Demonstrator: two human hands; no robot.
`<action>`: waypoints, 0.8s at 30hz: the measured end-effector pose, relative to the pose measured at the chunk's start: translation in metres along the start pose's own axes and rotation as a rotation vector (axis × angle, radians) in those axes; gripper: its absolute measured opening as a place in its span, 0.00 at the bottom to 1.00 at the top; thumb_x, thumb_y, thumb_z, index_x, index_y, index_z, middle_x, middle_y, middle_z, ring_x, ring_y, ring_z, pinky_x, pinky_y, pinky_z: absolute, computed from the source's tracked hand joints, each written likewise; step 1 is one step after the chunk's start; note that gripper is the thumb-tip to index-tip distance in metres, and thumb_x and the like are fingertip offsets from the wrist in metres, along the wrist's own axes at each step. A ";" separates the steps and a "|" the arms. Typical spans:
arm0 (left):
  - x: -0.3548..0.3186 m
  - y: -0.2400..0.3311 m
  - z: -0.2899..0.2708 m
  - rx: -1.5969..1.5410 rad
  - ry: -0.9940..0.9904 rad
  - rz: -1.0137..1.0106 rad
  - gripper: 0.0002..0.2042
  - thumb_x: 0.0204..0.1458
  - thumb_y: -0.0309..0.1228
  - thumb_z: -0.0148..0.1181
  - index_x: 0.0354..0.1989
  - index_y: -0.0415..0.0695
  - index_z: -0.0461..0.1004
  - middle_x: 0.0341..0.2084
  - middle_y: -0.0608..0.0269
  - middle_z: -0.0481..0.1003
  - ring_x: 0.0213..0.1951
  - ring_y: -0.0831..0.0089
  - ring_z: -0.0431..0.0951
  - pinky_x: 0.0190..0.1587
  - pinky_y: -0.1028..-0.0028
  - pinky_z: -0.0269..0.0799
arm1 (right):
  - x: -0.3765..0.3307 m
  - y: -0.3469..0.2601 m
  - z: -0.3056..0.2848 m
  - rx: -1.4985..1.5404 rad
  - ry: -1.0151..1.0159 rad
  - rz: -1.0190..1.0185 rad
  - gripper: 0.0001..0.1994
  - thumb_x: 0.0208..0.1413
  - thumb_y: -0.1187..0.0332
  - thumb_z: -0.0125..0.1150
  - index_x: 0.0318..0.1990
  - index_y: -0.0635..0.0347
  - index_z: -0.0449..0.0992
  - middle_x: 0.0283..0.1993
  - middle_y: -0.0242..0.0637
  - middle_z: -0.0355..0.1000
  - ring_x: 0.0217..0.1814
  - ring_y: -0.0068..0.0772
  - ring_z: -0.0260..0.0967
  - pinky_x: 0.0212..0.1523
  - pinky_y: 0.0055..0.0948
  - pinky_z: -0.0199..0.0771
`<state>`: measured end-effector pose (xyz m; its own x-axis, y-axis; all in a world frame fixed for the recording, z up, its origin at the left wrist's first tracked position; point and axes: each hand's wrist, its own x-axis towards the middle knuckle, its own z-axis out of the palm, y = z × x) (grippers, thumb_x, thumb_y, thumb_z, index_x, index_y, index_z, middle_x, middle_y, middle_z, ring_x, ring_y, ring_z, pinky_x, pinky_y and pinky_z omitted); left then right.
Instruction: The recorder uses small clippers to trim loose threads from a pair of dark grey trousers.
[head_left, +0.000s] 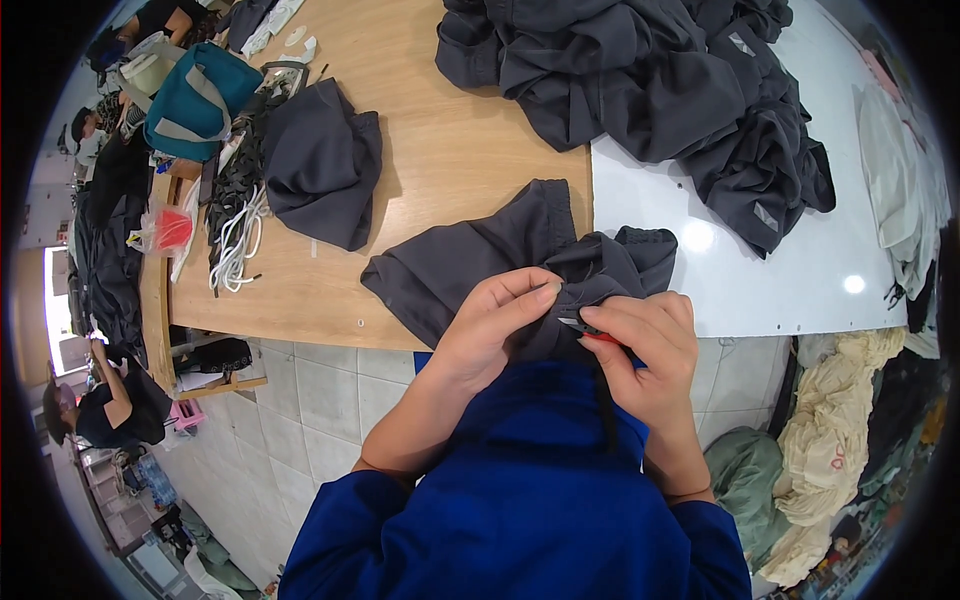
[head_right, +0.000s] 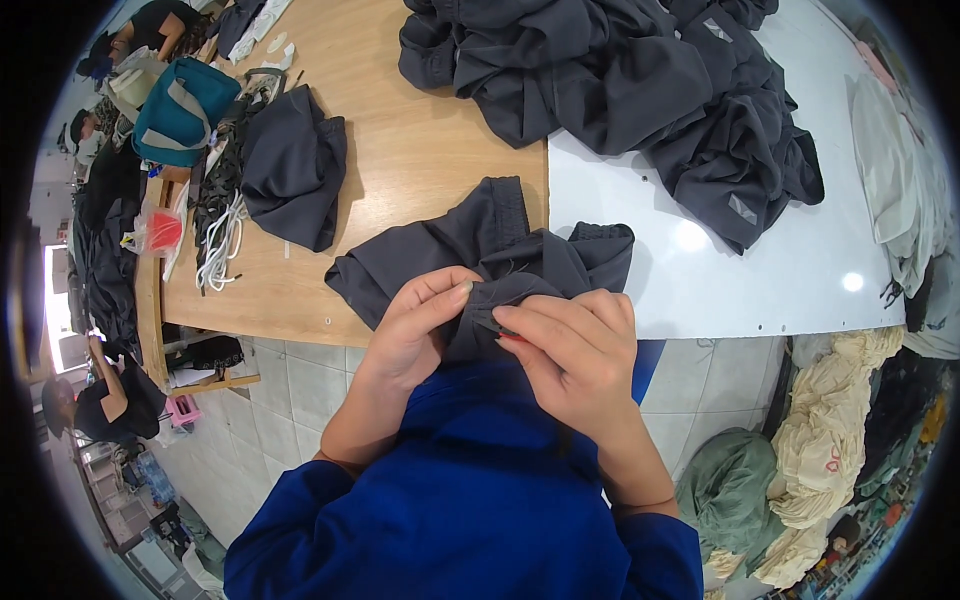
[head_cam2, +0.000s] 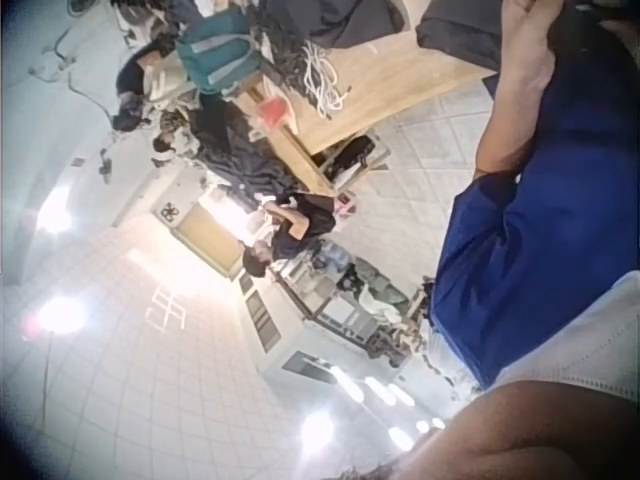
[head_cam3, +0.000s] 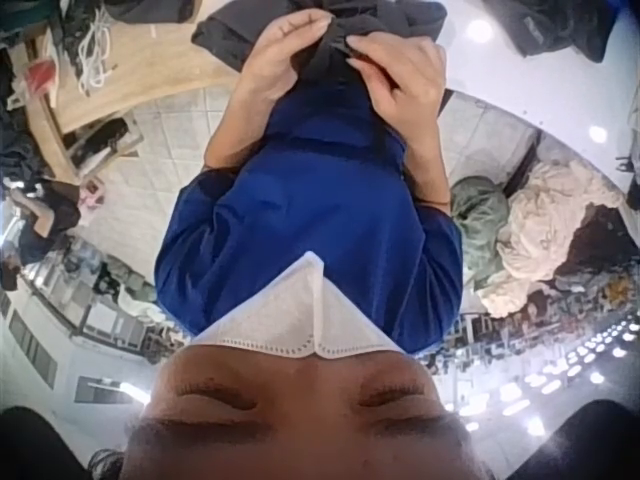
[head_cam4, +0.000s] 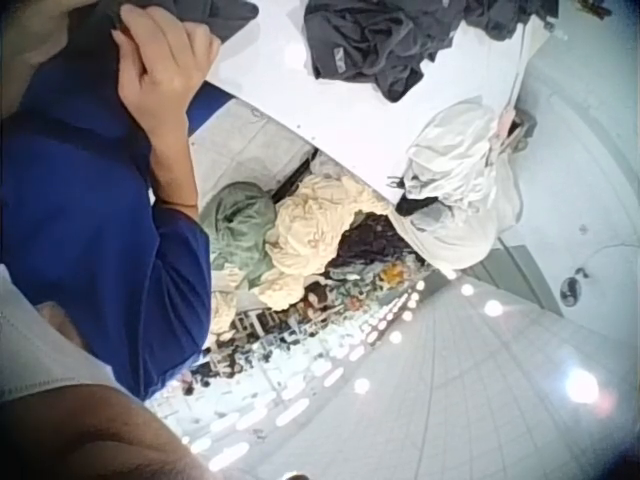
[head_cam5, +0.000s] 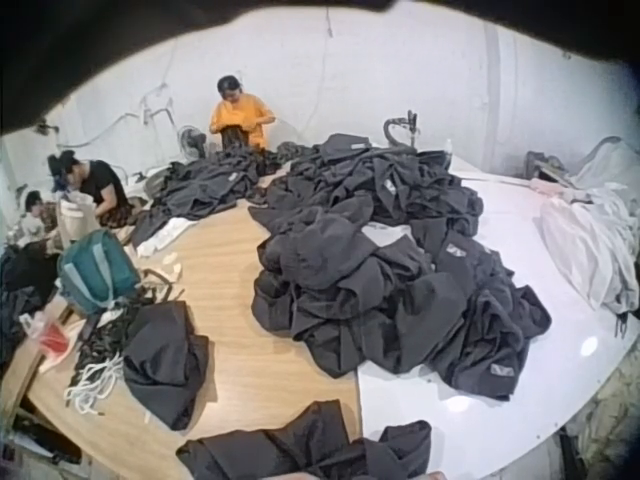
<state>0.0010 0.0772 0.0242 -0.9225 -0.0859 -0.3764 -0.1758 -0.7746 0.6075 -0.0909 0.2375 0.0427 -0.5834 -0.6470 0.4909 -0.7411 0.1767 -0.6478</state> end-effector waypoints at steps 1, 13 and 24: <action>0.000 0.000 -0.001 -0.010 -0.016 -0.001 0.09 0.57 0.30 0.53 0.40 0.38 0.72 0.33 0.68 0.75 0.36 0.84 0.73 0.42 0.83 0.67 | 0.000 0.000 0.001 -0.036 0.014 -0.016 0.13 0.33 0.72 0.70 0.32 0.51 0.80 0.32 0.24 0.75 0.27 0.26 0.61 0.33 0.24 0.56; -0.002 -0.004 -0.001 0.145 0.047 0.096 0.08 0.57 0.28 0.51 0.38 0.36 0.72 0.32 0.66 0.74 0.35 0.84 0.72 0.40 0.83 0.66 | -0.001 -0.002 -0.002 0.112 0.069 0.109 0.12 0.34 0.74 0.69 0.32 0.54 0.80 0.31 0.27 0.76 0.27 0.26 0.63 0.31 0.23 0.57; -0.012 -0.002 0.004 0.424 0.055 0.215 0.08 0.57 0.28 0.53 0.41 0.36 0.73 0.30 0.72 0.72 0.32 0.89 0.67 0.35 0.88 0.63 | 0.002 -0.002 -0.012 0.224 -0.086 0.134 0.14 0.36 0.75 0.68 0.37 0.57 0.80 0.31 0.32 0.76 0.30 0.27 0.67 0.33 0.23 0.60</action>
<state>0.0104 0.0822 0.0306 -0.9358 -0.2578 -0.2402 -0.1182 -0.4125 0.9032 -0.0945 0.2448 0.0514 -0.6338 -0.6911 0.3473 -0.5617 0.1025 -0.8210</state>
